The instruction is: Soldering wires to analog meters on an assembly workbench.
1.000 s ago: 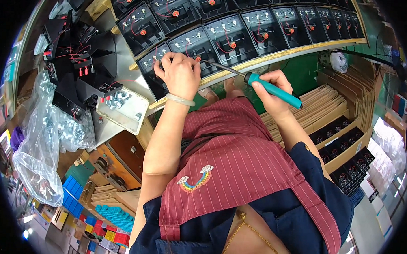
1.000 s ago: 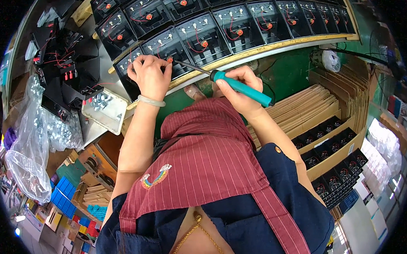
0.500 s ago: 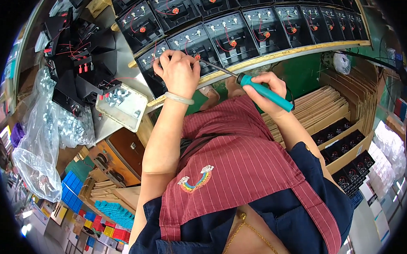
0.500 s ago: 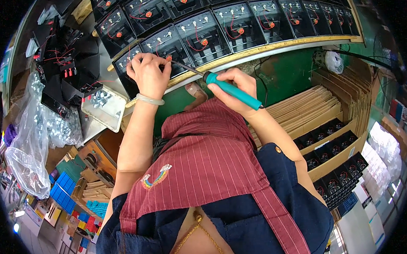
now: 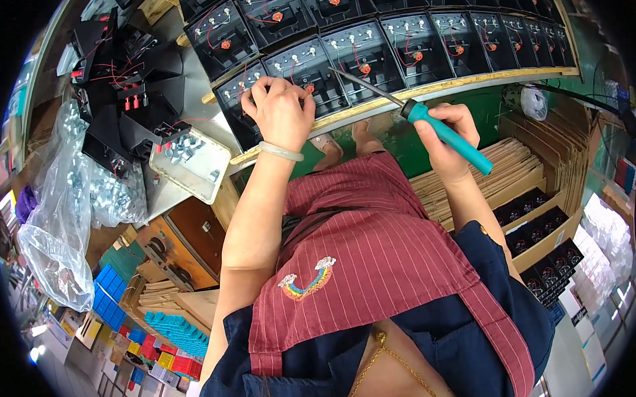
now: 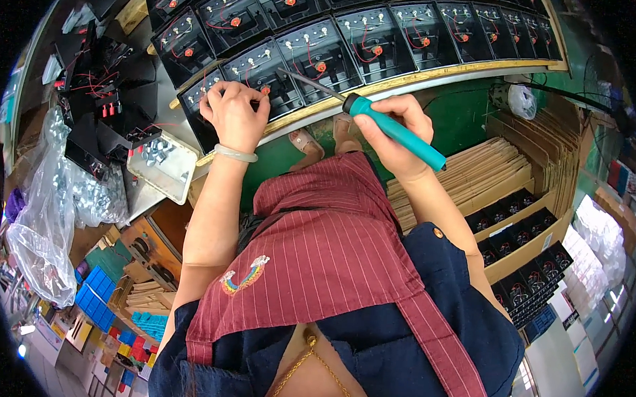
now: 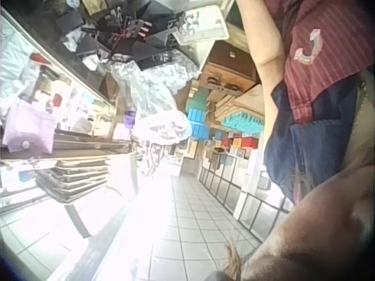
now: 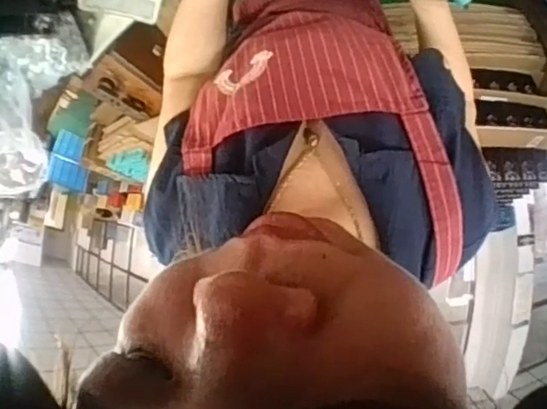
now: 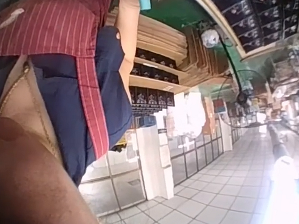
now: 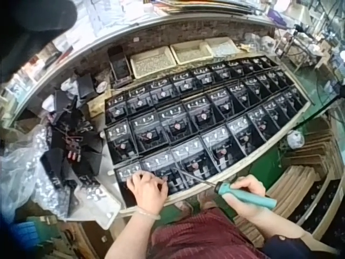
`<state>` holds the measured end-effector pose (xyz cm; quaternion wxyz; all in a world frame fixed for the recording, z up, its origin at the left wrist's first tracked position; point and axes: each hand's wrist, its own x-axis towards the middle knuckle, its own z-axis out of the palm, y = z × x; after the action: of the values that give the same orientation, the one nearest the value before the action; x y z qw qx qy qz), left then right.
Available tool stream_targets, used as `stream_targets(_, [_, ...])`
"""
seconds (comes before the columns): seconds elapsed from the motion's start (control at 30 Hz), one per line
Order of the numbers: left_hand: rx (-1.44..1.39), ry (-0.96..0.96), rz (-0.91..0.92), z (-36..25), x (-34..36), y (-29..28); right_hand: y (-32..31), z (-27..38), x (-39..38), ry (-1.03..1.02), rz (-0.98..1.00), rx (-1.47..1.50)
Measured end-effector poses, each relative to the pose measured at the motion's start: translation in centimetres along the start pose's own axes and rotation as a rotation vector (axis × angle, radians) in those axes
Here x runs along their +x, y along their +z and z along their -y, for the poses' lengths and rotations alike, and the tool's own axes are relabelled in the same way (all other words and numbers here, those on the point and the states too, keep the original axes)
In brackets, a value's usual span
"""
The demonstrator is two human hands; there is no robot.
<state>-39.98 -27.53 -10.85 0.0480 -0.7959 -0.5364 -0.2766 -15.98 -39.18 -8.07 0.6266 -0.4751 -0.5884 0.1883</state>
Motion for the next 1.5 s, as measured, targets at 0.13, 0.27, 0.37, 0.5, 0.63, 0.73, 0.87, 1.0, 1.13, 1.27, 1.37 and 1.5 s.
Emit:
stream_targets(0.13, [-0.009, -0.01, 0.018, 0.1, -0.1, -0.3, 0.2, 0.2, 0.0, -0.001, 0.006, 0.016])
stream_targets(0.27, [-0.031, 0.002, 0.014, 0.2, -0.3, -1.2, 0.6, 0.6, 0.3, -0.002, 0.012, 0.061])
stream_targets(0.37, [-0.257, 0.034, -0.074, 2.2, 0.2, -2.5, 0.3, 0.6, 0.3, -0.014, 0.009, 0.05])
stream_targets(0.5, [-0.125, -0.235, -0.138, 5.9, 1.5, -4.1, 0.7, 1.0, 0.4, 0.004, 0.004, 0.057])
stream_targets(0.63, [-0.006, -0.114, -0.081, 8.1, 1.6, -3.6, 1.7, 1.4, 0.3, -0.001, 0.014, 0.068])
stream_targets(0.73, [-0.451, -0.239, 0.047, 8.5, 0.7, -4.1, 2.0, 1.7, 0.4, 0.008, 0.028, 0.074])
stream_targets(0.87, [-0.221, -0.012, 0.116, 8.1, -2.4, -5.5, 3.3, 1.5, 0.1, 0.06, 0.038, 0.128])
stream_targets(1.0, [-0.082, 0.038, 0.063, 8.4, -3.9, -4.9, 5.3, 1.5, -0.2, 0.071, 0.1, 0.108])
stream_targets(1.13, [-0.073, 0.01, 0.059, 9.0, -4.3, -4.1, 6.5, 0.7, -0.7, 0.106, 0.153, 0.108])
stream_targets(1.27, [-0.12, -0.012, 0.065, 9.3, -4.4, -3.9, 7.5, 0.4, -0.7, 0.035, 0.183, 0.034])
stream_targets(1.37, [-0.115, -0.016, 0.084, 9.2, -4.3, -3.9, 8.3, 0.2, -0.9, 0.056, 0.217, 0.03])
stream_targets(1.5, [-0.129, -0.019, 0.088, 9.3, -4.4, -3.9, 8.8, 0.4, -0.8, 0.028, 0.279, 0.008])
